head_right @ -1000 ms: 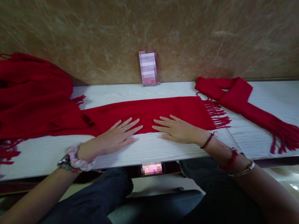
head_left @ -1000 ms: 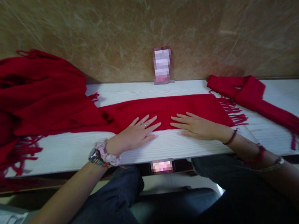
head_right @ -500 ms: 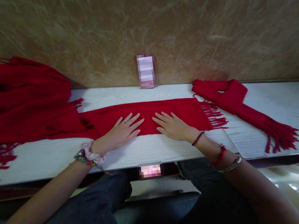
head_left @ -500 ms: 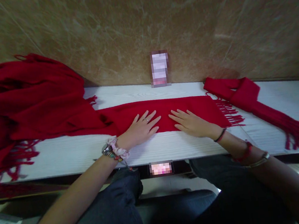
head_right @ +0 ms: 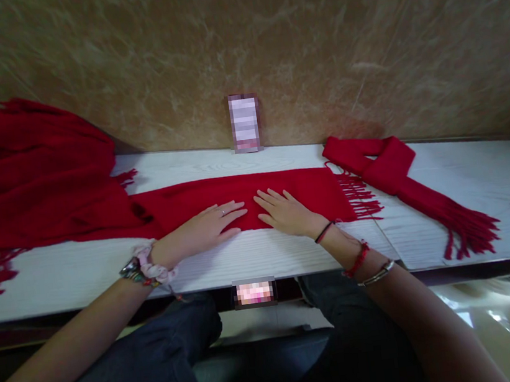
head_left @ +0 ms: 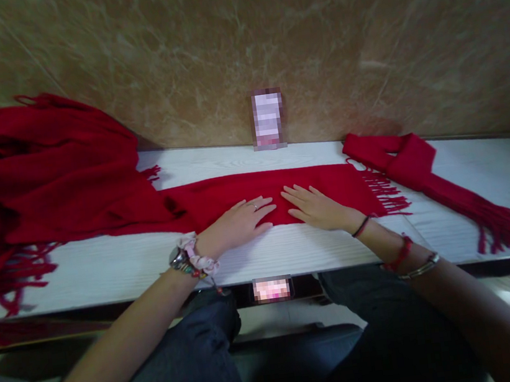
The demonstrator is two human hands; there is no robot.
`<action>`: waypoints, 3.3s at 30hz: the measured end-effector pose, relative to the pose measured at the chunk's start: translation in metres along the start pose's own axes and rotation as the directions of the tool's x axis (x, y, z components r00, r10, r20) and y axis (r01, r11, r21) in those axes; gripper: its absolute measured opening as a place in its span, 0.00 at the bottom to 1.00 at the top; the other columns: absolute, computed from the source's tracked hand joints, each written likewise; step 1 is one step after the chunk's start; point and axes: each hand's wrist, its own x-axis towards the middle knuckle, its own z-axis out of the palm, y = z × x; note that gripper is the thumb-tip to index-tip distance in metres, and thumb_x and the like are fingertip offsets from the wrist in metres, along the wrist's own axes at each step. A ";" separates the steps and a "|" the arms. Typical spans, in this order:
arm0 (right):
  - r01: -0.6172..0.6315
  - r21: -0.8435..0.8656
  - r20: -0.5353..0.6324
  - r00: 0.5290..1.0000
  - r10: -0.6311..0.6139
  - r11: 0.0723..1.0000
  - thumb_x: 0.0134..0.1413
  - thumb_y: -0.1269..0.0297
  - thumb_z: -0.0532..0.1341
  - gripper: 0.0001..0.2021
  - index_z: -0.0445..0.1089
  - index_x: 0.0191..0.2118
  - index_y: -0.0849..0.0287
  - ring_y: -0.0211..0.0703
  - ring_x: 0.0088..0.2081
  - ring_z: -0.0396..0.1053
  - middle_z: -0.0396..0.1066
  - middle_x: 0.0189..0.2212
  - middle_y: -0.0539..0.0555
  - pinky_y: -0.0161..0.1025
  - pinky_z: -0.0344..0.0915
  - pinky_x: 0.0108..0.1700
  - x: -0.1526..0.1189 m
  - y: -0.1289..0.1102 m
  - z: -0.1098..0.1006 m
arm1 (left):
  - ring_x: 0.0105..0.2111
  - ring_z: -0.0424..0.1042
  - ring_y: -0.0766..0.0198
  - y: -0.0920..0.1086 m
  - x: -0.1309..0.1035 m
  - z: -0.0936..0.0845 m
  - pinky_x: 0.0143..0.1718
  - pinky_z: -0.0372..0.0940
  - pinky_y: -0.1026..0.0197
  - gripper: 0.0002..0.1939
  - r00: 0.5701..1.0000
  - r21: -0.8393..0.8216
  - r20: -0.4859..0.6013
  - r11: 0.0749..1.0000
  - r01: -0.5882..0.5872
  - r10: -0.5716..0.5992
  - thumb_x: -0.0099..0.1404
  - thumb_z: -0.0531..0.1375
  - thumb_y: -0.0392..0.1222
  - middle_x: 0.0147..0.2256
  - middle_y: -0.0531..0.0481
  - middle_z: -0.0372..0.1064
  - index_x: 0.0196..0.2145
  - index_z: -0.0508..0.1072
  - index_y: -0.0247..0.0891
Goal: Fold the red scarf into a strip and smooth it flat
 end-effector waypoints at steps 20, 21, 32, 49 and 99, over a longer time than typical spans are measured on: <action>0.157 0.102 -0.187 0.973 -0.136 0.982 0.52 0.73 0.54 0.18 0.66 0.50 0.65 0.47 0.49 0.65 0.68 0.47 0.60 0.45 0.63 0.52 -0.018 -0.013 -0.009 | 0.34 0.72 0.61 0.005 -0.010 -0.019 0.29 0.64 0.62 0.10 0.999 0.259 -0.044 0.965 0.042 -0.031 0.65 0.50 0.31 0.36 0.46 0.73 0.41 0.69 0.36; 0.141 0.095 -0.189 0.974 -0.121 0.986 0.51 0.76 0.53 0.19 0.66 0.50 0.65 0.46 0.48 0.65 0.69 0.47 0.59 0.45 0.64 0.52 -0.018 -0.012 -0.009 | 0.34 0.72 0.61 0.005 -0.010 -0.020 0.30 0.64 0.62 0.11 0.999 0.256 -0.033 0.965 0.049 -0.042 0.65 0.50 0.31 0.36 0.46 0.73 0.42 0.69 0.36; -0.005 -0.224 -0.250 0.967 -0.052 0.975 0.57 0.78 0.48 0.16 0.70 0.44 0.65 0.46 0.39 0.68 0.71 0.37 0.62 0.40 0.69 0.40 -0.040 0.004 -0.004 | 0.38 0.71 0.62 0.003 -0.017 -0.019 0.32 0.64 0.63 0.14 1.000 0.239 -0.006 0.971 0.009 -0.007 0.65 0.49 0.29 0.38 0.45 0.71 0.44 0.68 0.37; 0.210 0.004 -0.155 0.966 -0.207 0.978 0.56 0.77 0.48 0.21 0.64 0.53 0.63 0.44 0.56 0.59 0.64 0.53 0.59 0.44 0.59 0.57 -0.058 0.032 -0.006 | 0.59 0.49 0.55 0.003 -0.015 -0.017 0.55 0.50 0.51 0.20 0.999 0.080 0.029 0.996 0.027 -0.030 0.68 0.46 0.42 0.61 0.46 0.49 0.57 0.59 0.44; -0.236 -0.065 0.002 0.972 0.237 0.970 0.62 0.57 0.43 0.26 0.50 0.61 0.66 0.53 0.62 0.45 0.47 0.62 0.63 0.55 0.49 0.58 0.007 0.037 0.005 | 0.62 0.42 0.53 -0.012 0.052 0.020 0.59 0.43 0.47 0.27 0.973 -0.061 0.027 0.971 0.231 -0.230 0.68 0.40 0.52 0.63 0.47 0.42 0.62 0.48 0.42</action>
